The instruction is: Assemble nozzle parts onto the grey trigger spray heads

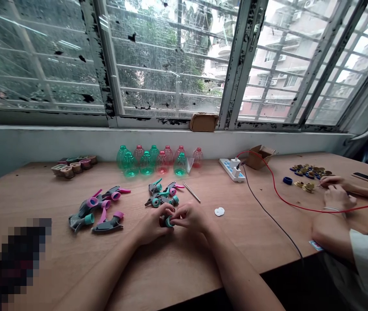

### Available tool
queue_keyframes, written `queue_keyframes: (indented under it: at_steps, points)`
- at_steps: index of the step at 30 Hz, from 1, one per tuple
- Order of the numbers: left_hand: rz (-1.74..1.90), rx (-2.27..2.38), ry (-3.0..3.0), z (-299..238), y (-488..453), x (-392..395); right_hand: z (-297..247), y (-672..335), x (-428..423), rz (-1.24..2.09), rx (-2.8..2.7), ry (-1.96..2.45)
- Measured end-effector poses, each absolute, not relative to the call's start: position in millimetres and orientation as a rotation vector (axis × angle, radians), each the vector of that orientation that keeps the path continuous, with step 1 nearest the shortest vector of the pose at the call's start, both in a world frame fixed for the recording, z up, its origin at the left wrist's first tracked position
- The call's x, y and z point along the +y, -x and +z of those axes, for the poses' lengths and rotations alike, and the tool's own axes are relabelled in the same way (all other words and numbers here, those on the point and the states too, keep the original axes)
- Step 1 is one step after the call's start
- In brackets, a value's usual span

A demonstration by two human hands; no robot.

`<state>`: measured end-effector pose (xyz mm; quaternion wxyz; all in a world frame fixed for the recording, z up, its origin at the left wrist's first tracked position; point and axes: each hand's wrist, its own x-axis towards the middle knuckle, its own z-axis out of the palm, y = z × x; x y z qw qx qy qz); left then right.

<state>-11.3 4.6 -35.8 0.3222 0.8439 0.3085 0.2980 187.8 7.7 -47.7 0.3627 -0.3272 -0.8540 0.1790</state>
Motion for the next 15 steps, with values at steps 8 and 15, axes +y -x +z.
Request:
queue_keyframes:
  at_steps: [8,15]
  points:
    - [0.774,0.804,-2.227,-37.4,10.0,5.0,-57.5,-190.8,12.3,0.525,-2.189,0.879]
    - [0.78,0.803,-2.256,-36.0,10.2,5.1,-51.0,-188.2,8.5,0.528,-2.212,0.918]
